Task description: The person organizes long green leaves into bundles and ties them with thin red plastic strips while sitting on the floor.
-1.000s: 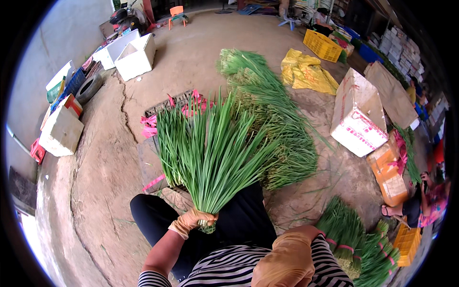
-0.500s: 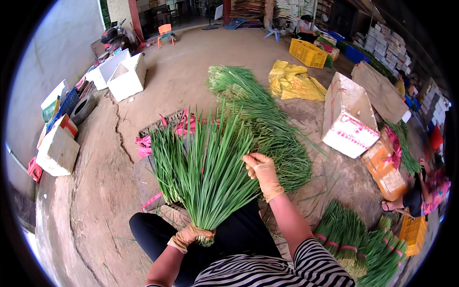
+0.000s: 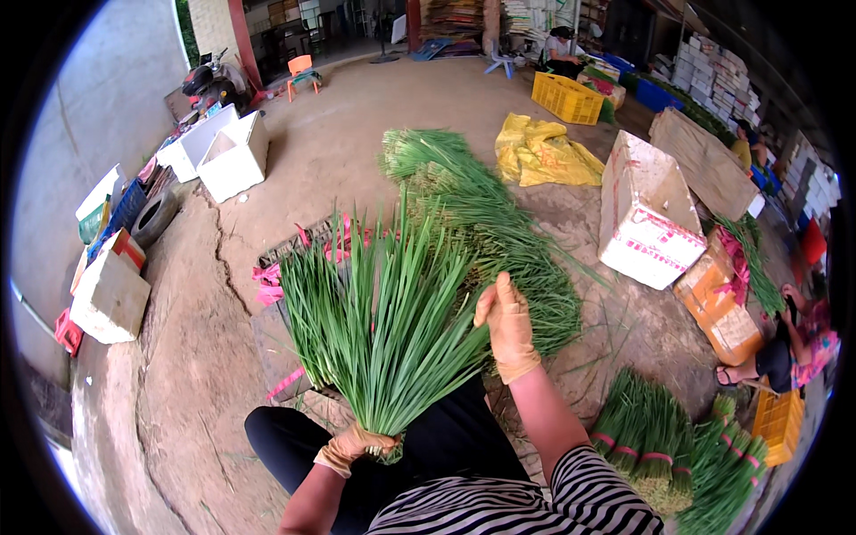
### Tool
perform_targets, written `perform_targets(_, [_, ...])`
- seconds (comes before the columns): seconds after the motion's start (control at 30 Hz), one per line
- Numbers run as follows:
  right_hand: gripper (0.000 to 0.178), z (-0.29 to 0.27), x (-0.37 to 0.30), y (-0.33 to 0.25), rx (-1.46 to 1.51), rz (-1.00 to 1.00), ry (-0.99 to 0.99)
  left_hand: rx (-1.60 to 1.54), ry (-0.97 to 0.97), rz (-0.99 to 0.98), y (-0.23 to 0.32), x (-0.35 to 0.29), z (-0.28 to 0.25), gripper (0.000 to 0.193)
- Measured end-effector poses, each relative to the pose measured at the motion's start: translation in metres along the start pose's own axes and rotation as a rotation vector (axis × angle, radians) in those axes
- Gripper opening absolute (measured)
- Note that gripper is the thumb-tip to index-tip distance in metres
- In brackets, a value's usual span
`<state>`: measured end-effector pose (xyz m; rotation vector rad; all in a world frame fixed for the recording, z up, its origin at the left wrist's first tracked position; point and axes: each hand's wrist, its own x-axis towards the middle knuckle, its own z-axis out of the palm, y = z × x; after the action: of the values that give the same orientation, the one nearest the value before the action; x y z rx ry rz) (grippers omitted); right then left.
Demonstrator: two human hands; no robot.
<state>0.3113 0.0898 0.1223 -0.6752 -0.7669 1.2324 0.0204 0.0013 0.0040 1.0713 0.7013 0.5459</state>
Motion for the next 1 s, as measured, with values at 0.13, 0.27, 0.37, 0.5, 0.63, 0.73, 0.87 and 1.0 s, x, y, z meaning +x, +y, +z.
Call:
perform_targets(0.13, [0.009,0.012,0.044,-0.034,-0.488,-0.310,-0.191,-0.072,-0.052,-0.048,-0.008,0.000,-0.009,0.026])
perform_targets(0.27, [0.016,-0.005,0.078,-0.032,-1.279,-0.278,-0.335,-0.055,-0.100,-0.035,-0.017,0.003,-0.013,0.024])
perform_targets(0.37, [0.017,-0.002,0.077,-0.029,-1.370,-0.228,-0.473,-0.065,-0.104,-0.036,-0.012,0.000,-0.010,0.025])
perform_targets(0.5, [0.022,-0.005,0.073,-0.023,-1.424,-0.169,-0.538,-0.060,-0.101,-0.050,-0.004,-0.001,-0.005,0.025])
perform_targets(0.63, [0.022,-0.006,0.075,-0.018,-1.458,-0.132,-0.582,-0.039,-0.105,-0.041,-0.003,-0.001,-0.003,0.025])
perform_targets(0.73, [0.021,-0.010,0.080,-0.011,-1.500,-0.190,-0.618,-0.046,-0.118,-0.044,-0.011,0.001,-0.008,0.026])
perform_targets(0.87, [0.018,-0.005,0.076,-0.015,-1.472,-0.252,-0.619,-0.029,-0.120,-0.045,-0.013,0.000,-0.011,0.025])
perform_targets(1.0, [0.014,-0.002,0.071,-0.019,-1.442,-0.303,-0.622,-0.053,-0.108,-0.057,-0.012,0.000,-0.010,0.024])
